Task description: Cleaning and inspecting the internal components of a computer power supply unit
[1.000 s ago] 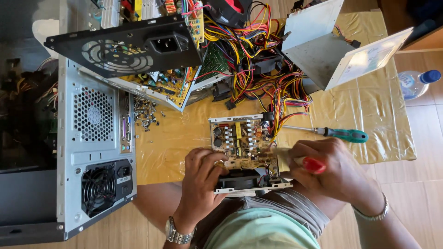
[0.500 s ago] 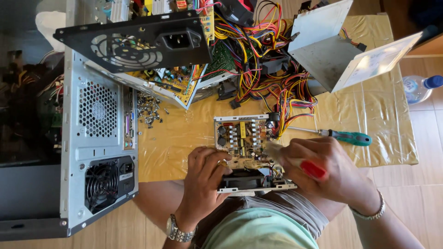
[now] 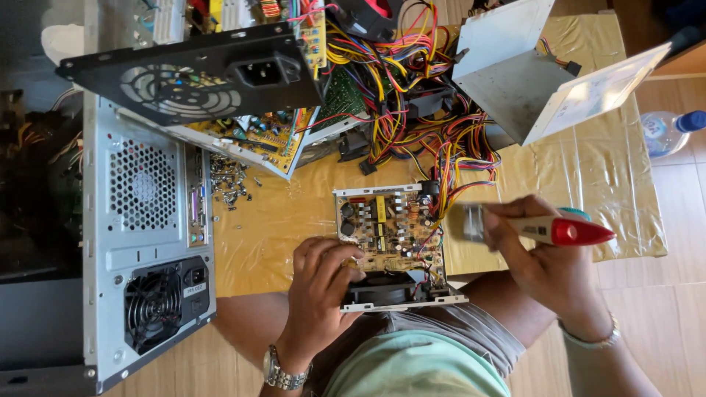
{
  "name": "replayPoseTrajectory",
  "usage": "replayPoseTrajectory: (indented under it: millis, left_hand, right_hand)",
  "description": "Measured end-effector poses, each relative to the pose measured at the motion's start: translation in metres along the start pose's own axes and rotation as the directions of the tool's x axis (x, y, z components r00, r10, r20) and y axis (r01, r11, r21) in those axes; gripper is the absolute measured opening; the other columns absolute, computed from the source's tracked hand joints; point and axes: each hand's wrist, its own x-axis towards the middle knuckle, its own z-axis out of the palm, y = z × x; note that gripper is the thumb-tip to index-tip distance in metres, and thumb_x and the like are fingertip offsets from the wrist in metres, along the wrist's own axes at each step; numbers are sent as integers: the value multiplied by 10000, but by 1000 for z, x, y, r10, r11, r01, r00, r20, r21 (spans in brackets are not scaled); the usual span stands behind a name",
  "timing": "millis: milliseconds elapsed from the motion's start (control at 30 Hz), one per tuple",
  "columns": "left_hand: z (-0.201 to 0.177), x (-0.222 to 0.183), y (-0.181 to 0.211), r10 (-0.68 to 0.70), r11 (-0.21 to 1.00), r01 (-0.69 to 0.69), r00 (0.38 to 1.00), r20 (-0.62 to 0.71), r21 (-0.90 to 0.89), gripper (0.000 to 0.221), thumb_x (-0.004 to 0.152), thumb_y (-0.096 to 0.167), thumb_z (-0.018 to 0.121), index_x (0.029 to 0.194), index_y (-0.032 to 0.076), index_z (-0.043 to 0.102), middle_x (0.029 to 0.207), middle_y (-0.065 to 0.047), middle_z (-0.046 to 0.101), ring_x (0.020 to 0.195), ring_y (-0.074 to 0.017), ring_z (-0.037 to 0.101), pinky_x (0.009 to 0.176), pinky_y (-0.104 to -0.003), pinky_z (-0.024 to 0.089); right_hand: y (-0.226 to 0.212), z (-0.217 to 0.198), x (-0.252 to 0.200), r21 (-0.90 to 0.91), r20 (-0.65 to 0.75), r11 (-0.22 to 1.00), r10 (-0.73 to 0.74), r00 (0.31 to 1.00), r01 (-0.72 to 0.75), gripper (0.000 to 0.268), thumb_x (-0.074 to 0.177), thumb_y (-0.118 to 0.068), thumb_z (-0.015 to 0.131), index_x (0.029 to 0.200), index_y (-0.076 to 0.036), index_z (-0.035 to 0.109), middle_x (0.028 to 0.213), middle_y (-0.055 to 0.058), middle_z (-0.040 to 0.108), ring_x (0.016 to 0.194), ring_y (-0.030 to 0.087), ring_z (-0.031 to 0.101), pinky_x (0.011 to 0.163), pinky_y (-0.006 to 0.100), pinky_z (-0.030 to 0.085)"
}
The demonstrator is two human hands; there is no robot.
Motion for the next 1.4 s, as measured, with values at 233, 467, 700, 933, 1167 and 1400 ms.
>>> replayPoseTrajectory:
  millis: [233, 467, 700, 933, 1167, 1400]
  left_hand:
    - [8, -2, 0, -17, 998, 16, 1000, 8, 55, 625, 985, 666, 334, 903, 91, 564, 1176, -87, 657, 1141, -300, 542, 987, -488, 404]
    - [11, -2, 4, -36, 997, 35, 999, 10, 73, 393, 950, 475, 611, 868, 92, 587, 1134, -74, 673, 1095, -303, 558, 969, -469, 413]
    - [12, 2, 5, -33, 997, 33, 999, -1, 76, 338, 972, 416, 605, 869, 94, 580, 1143, -75, 672, 1082, -308, 560, 967, -469, 413]
    - [10, 5, 7, -32, 997, 31, 999, 4, 72, 372, 994, 419, 569, 848, 77, 551, 1131, -80, 667, 1072, -309, 546, 951, -462, 407]
    - [9, 2, 9, -51, 996, 50, 999, 8, 67, 363, 959, 453, 623, 925, 92, 600, 1171, -69, 655, 1114, -297, 556, 947, -460, 412]
    - [17, -1, 34, -25, 993, 34, 996, -85, 114, 542, 929, 547, 666, 997, 10, 645, 1150, -132, 613, 1113, -315, 579, 1067, -581, 381]
  right_hand:
    - [23, 13, 11, 42, 107, 997, -65, 992, 61, 60, 926, -104, 619, 922, -62, 663, 806, 15, 753, 647, 124, 674, 572, 270, 531]
    - [14, 15, 18, 58, 114, 958, -287, 951, 282, 93, 914, -39, 591, 828, -29, 624, 806, 46, 711, 591, 191, 686, 528, 317, 499]
    - [19, 18, -1, 102, -1, 974, -201, 979, 201, 119, 953, -136, 640, 894, -34, 624, 801, 69, 729, 641, 184, 652, 588, 310, 486]
    - [26, 8, -1, 271, 180, 905, -383, 906, 329, 157, 907, -22, 550, 758, -44, 597, 805, 34, 669, 582, 155, 658, 538, 299, 496]
    - [18, -6, -3, 244, 330, 926, -358, 873, 288, 248, 893, -74, 577, 646, -90, 593, 656, -11, 654, 449, 109, 619, 421, 280, 447]
    - [-4, -26, -33, 270, 122, 962, -67, 990, 32, 373, 958, -158, 582, 611, -89, 463, 571, 1, 450, 486, 103, 413, 465, 288, 286]
